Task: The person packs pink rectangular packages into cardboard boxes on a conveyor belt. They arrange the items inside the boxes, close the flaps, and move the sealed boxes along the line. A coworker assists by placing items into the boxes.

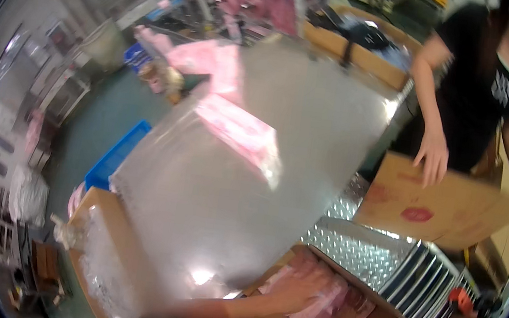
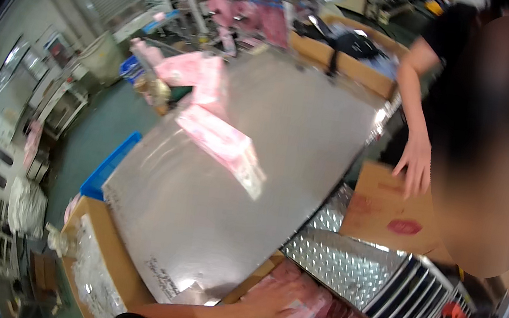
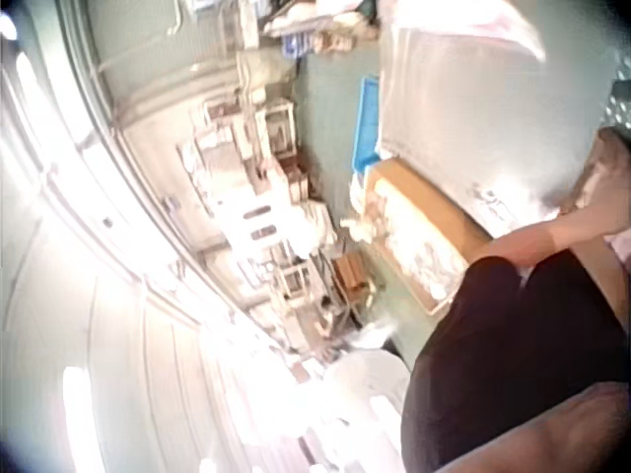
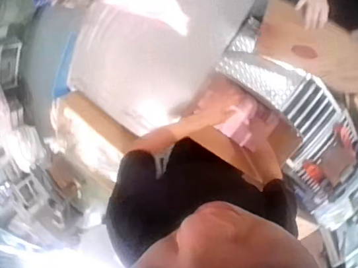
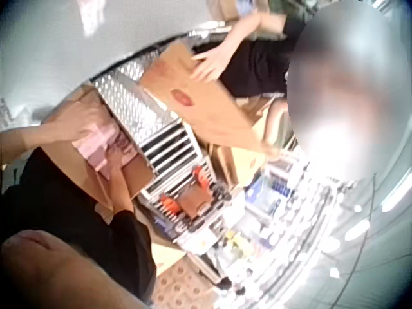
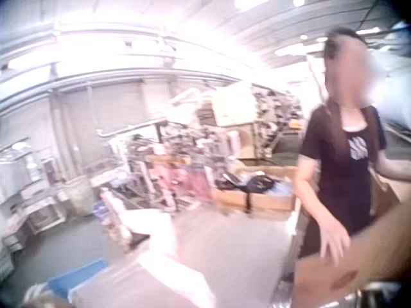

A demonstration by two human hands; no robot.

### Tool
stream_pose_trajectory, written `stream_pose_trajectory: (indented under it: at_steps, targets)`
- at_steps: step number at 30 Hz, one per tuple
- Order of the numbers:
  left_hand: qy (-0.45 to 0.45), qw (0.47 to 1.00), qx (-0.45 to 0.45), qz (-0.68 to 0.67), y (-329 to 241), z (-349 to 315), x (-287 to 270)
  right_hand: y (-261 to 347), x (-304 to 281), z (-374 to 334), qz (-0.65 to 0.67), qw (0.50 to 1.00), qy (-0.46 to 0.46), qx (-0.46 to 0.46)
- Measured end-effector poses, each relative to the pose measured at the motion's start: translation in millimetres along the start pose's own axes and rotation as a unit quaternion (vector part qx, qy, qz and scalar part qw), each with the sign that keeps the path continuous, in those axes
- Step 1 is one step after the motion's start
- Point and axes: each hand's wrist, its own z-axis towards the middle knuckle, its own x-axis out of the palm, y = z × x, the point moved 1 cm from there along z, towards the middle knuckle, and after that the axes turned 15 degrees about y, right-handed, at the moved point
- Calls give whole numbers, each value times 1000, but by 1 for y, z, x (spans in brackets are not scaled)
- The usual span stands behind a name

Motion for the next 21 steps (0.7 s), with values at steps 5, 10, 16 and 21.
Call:
stream_pose_trajectory:
  at_steps: [5,10,16,21]
  targets:
    - [-678,554,-141,-462,119,-307,-56,24,5,-27,73,956,-183,-217]
    - [-32,658,-750,54,99,-516,86,77,-33,-51,120,939,-163,-278]
    - [-52,613,-757,-220,83,-463,122,163,-101,-53,78,913,-194,-350]
    - [-330,568,-699,-281,75,-503,92,193,-137,-62,148,876,-227,-400]
